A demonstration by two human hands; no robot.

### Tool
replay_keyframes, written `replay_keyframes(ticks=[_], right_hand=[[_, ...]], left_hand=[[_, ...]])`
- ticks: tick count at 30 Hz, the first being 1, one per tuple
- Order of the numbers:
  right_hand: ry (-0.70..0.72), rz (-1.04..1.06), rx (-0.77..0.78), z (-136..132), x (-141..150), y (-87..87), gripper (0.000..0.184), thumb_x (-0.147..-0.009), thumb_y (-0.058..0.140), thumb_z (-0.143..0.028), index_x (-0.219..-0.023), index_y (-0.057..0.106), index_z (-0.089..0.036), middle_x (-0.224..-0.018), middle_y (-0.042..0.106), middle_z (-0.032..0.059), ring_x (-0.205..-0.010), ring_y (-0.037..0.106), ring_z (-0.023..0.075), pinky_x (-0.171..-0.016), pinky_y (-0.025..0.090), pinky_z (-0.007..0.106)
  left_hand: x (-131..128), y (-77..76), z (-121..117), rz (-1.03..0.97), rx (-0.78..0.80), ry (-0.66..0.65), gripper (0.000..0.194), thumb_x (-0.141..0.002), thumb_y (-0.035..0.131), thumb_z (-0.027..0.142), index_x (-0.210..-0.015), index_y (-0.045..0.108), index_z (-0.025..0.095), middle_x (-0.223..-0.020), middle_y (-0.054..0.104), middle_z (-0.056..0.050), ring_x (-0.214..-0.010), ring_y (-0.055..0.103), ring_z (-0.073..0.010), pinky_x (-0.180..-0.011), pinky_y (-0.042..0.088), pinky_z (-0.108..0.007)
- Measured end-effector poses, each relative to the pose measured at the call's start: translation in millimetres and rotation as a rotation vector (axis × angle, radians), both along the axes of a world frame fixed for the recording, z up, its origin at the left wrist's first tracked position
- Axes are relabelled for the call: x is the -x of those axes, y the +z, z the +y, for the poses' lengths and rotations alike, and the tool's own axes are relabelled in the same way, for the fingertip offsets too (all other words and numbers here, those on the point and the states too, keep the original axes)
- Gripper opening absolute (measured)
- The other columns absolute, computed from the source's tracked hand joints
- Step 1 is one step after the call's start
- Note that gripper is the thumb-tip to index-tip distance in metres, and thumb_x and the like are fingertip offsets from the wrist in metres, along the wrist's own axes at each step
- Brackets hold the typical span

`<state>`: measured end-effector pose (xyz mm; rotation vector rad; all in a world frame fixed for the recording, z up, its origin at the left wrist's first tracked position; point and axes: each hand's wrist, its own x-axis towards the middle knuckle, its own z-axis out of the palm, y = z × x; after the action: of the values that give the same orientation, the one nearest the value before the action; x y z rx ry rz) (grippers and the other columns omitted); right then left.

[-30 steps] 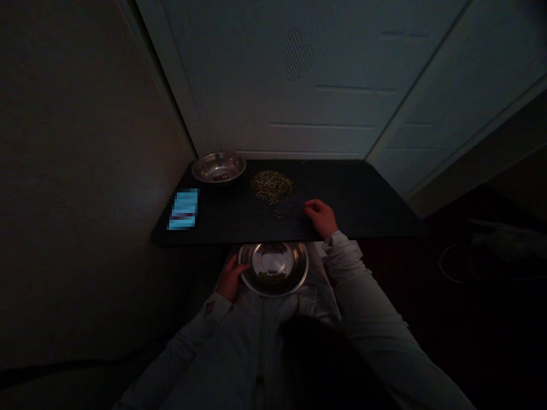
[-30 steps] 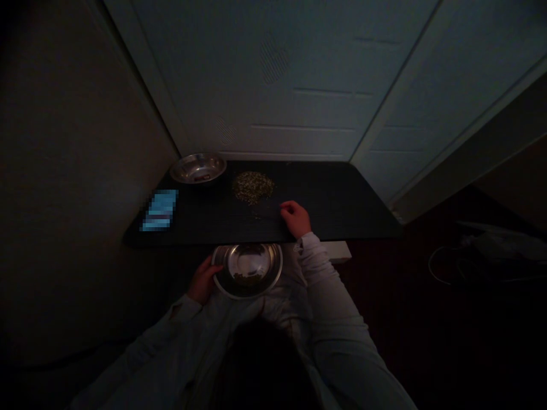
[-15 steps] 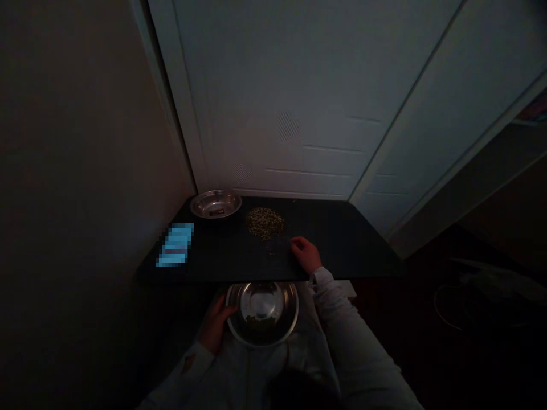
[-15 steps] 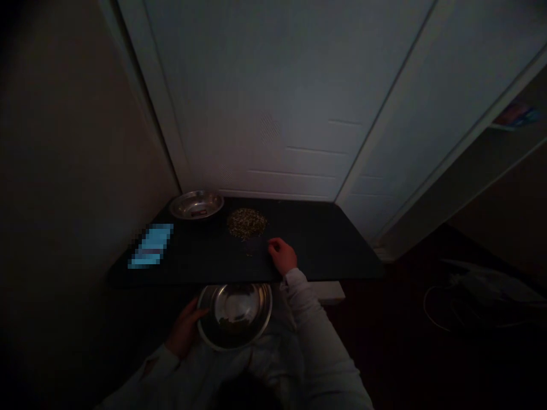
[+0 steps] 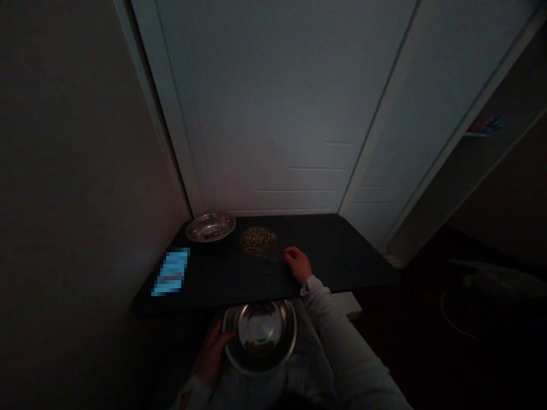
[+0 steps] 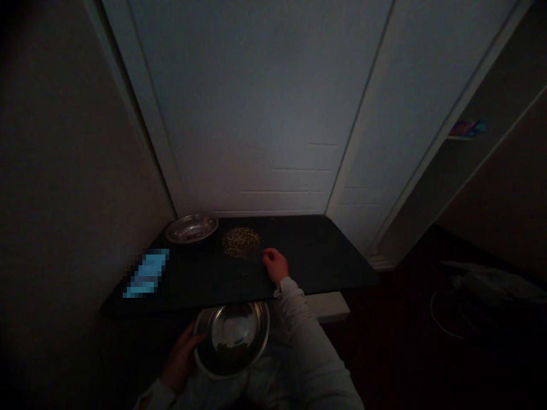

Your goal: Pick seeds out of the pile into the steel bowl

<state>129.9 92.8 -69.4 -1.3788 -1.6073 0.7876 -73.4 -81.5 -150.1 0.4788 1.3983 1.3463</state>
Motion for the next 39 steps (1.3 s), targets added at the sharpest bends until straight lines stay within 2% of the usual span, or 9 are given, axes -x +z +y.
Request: replay_keyframes(ticks=[3,9,16,24,32,39], right_hand=[[0.038,0.038,0.012,-4.4,-1.3,1.2,0.017,-0.062,0.044,-0.026,-0.073,0.056,-0.020,-0.068,0.058,-0.0004,-0.065,0.053,0.0138,-0.063,0.041,0.027],[0.121,0.104,0.035,-18.9,-8.5,0.6,0.015,-0.060,0.047,-0.024,-0.070,0.056,-0.020,-0.057,0.053,-0.0035,-0.056,0.049,0.0115,-0.055,0.038,0.023],[0.010,0.163,0.018,-23.0,-12.5,-2.1,0.016,-0.061,0.044,-0.025,-0.073,0.053,-0.018,-0.061,0.052,-0.0023,-0.058,0.047,0.0108,-0.055,0.036,0.022],[-0.084,0.175,-0.017,-26.5,-13.2,0.4,0.017,-0.061,0.042,-0.026,-0.072,0.052,-0.017,-0.064,0.053,-0.0006,-0.061,0.048,0.0127,-0.058,0.037,0.023],[-0.109,0.160,-0.025,-26.7,-12.6,0.8,0.018,-0.061,0.043,-0.027,-0.072,0.053,-0.017,-0.066,0.055,0.0007,-0.063,0.050,0.0136,-0.060,0.038,0.025],[-0.112,0.126,-0.038,-26.7,-13.9,-0.7,0.019,-0.061,0.043,-0.027,-0.073,0.054,-0.017,-0.067,0.057,0.0014,-0.062,0.050,0.0139,-0.060,0.038,0.025]], left_hand=[[2.7,-2.9,1.4,-0.041,-0.029,-0.013,0.030,-0.055,0.062,0.023,-0.085,0.061,0.024,-0.095,0.065,-0.004,-0.096,0.054,-0.0252,-0.080,0.041,-0.038],[3.7,-1.2,1.9,0.055,-0.043,-0.007,0.031,-0.054,0.063,0.025,-0.085,0.062,0.023,-0.090,0.066,-0.005,-0.093,0.055,-0.0273,-0.080,0.041,-0.040],[1.2,3.6,1.6,0.022,-0.065,-0.009,0.037,-0.056,0.062,0.025,-0.093,0.060,0.018,-0.099,0.063,-0.008,-0.097,0.053,-0.0264,-0.086,0.037,-0.041],[3.7,2.7,1.3,0.028,-0.078,-0.033,0.037,-0.056,0.062,0.023,-0.092,0.060,0.017,-0.102,0.062,-0.007,-0.100,0.051,-0.0269,-0.085,0.038,-0.039],[1.6,4.8,0.8,0.027,-0.105,-0.064,0.040,-0.056,0.060,0.022,-0.097,0.059,0.020,-0.098,0.063,-0.005,-0.097,0.052,-0.0255,-0.083,0.038,-0.036],[-2.1,10.5,-2.1,0.120,-0.117,0.009,0.030,-0.053,0.061,0.023,-0.082,0.061,0.019,-0.084,0.065,-0.003,-0.087,0.056,-0.0232,-0.077,0.040,-0.033]])
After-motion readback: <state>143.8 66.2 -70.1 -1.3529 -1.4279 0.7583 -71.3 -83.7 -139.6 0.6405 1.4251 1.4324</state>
